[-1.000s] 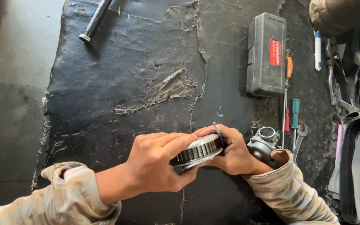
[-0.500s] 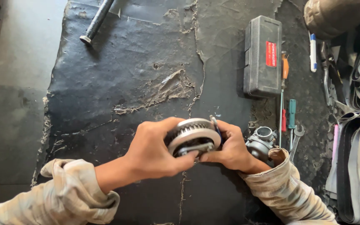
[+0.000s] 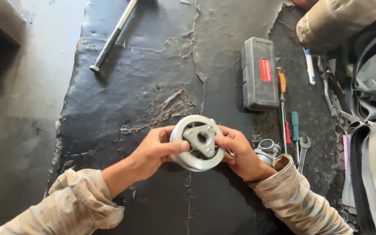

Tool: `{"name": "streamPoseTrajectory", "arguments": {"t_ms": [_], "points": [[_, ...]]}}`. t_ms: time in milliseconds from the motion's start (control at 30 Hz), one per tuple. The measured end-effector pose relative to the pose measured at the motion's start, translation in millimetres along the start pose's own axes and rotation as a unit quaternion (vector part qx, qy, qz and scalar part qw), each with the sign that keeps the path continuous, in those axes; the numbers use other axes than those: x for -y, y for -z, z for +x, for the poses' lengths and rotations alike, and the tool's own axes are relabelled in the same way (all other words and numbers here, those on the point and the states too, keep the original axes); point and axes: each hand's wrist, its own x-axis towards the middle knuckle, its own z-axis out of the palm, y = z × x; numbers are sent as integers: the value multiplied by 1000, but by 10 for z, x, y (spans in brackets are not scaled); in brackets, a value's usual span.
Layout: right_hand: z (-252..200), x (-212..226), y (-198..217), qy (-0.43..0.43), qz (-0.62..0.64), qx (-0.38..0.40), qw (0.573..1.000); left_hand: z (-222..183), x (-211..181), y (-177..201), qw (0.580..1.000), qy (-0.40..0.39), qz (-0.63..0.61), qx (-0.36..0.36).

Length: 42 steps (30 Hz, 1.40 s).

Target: The recorder is seen assembling a motorcycle clutch assembly by placing the clutch housing and using a wrench to tighten the bolts.

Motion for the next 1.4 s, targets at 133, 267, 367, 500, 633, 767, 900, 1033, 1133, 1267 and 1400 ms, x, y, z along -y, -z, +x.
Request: {"name": "streamPoseTrajectory", "arguments": {"t_ms": [133, 267, 367, 500, 633, 767, 900, 1033, 1133, 1267, 1400], "points": [[-52, 6, -54, -30, 144, 53, 988, 5, 76, -64, 993, -77, 34, 78], [-98, -5, -203, -60, 174, 48, 982, 3, 156, -48, 974, -164, 125, 94], [-134, -11, -284, -49, 140, 61, 987, -21, 199, -16, 965, -185, 160, 90], [-196, -46, -301, -57, 157, 66, 984, -73, 208, -51, 945, -221, 211, 113], [-206, -65, -300, -53, 143, 77, 985, -87, 174, -45, 941, -237, 218, 104], [-207, 3, -320, -43, -30, 5, 999, -116, 66, -63, 943, -243, 208, 92], [-261, 181, -409, 271, -495, -119, 816, -118, -15, -29, 948, -235, 199, 84], [-252, 317, -479, 249, -494, -162, 817, -99, -39, -18, 949, -231, 197, 83], [-239, 324, -488, 274, -492, -184, 805, -85, -19, -13, 945, -245, 204, 69], [-229, 369, -505, 317, -521, -220, 762, -81, -2, -19, 948, -245, 197, 43], [-244, 375, -532, 311, -528, -225, 757, -68, 21, -4, 950, -239, 199, 30]]}}
